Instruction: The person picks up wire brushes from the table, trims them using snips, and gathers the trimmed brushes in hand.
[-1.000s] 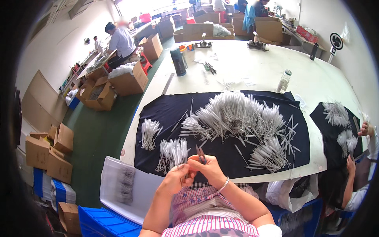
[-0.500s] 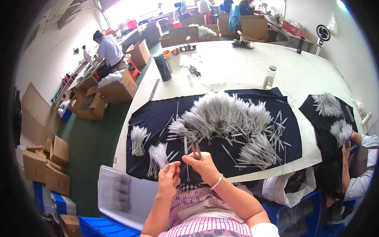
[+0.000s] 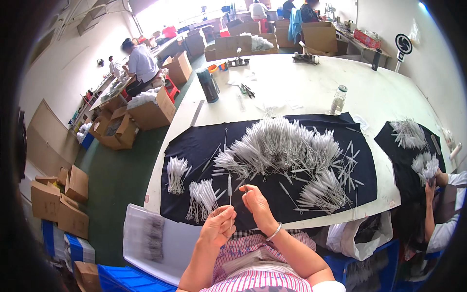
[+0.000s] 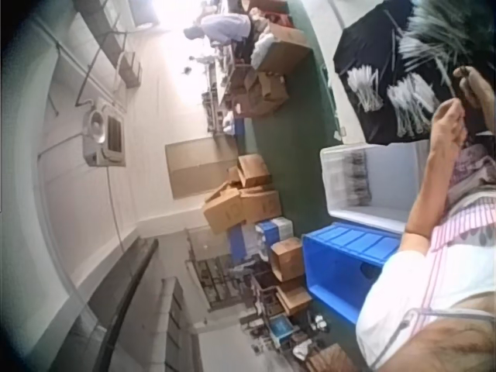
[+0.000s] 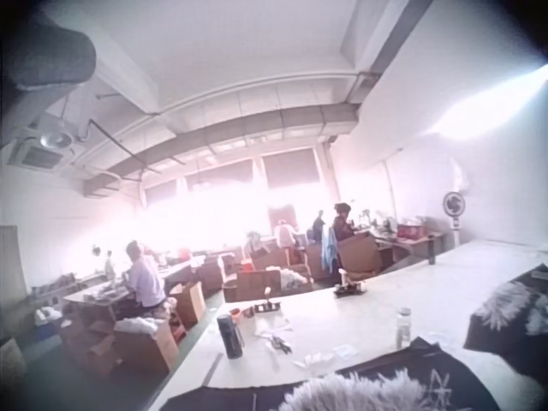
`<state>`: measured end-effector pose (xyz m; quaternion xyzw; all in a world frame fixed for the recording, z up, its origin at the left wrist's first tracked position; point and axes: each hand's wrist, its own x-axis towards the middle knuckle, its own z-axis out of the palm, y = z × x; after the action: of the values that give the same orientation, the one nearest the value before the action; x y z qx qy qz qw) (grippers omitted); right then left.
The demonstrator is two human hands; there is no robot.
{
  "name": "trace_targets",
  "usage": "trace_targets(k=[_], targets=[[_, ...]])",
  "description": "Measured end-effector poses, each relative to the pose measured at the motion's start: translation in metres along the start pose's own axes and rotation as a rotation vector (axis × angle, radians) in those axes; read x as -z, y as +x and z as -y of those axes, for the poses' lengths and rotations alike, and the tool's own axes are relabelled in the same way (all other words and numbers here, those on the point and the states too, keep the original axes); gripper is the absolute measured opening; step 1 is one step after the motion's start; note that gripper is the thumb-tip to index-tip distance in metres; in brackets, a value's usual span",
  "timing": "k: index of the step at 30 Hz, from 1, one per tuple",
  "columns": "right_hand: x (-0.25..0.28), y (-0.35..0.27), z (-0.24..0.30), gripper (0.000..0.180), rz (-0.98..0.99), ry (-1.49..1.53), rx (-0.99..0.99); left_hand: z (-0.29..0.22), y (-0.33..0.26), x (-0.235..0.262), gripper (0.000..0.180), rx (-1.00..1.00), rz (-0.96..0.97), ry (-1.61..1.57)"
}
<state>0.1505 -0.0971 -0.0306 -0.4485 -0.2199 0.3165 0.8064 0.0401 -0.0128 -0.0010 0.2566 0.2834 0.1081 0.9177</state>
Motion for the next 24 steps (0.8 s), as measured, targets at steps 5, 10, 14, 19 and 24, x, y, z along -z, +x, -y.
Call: trace_targets(k=[5, 10, 14, 19, 24], targets=[[0.014, 0.002, -0.025, 0.029, 0.021, -0.431, 0.173, 0.002, -0.002, 0.001, 0.011, 0.033, 0.057, -0.087], [0.01, 0.006, -0.029, 0.025, 0.051, -0.658, 0.365, 0.005, -0.003, -0.001, 0.012, 0.043, 0.063, -0.119], [0.007, 0.004, -0.024, 0.023, 0.006, -0.746, 0.387, 0.006, -0.004, -0.004, 0.01, 0.074, 0.042, -0.141], [0.0, 0.004, -0.017, 0.021, -0.017, -0.887, 0.446, 0.007, -0.006, -0.005, 0.009, 0.093, 0.011, -0.147], [0.0, 0.004, -0.018, 0.018, -0.046, -0.905, 0.499, 0.008, -0.006, -0.006, 0.01, 0.083, 0.027, -0.148]])
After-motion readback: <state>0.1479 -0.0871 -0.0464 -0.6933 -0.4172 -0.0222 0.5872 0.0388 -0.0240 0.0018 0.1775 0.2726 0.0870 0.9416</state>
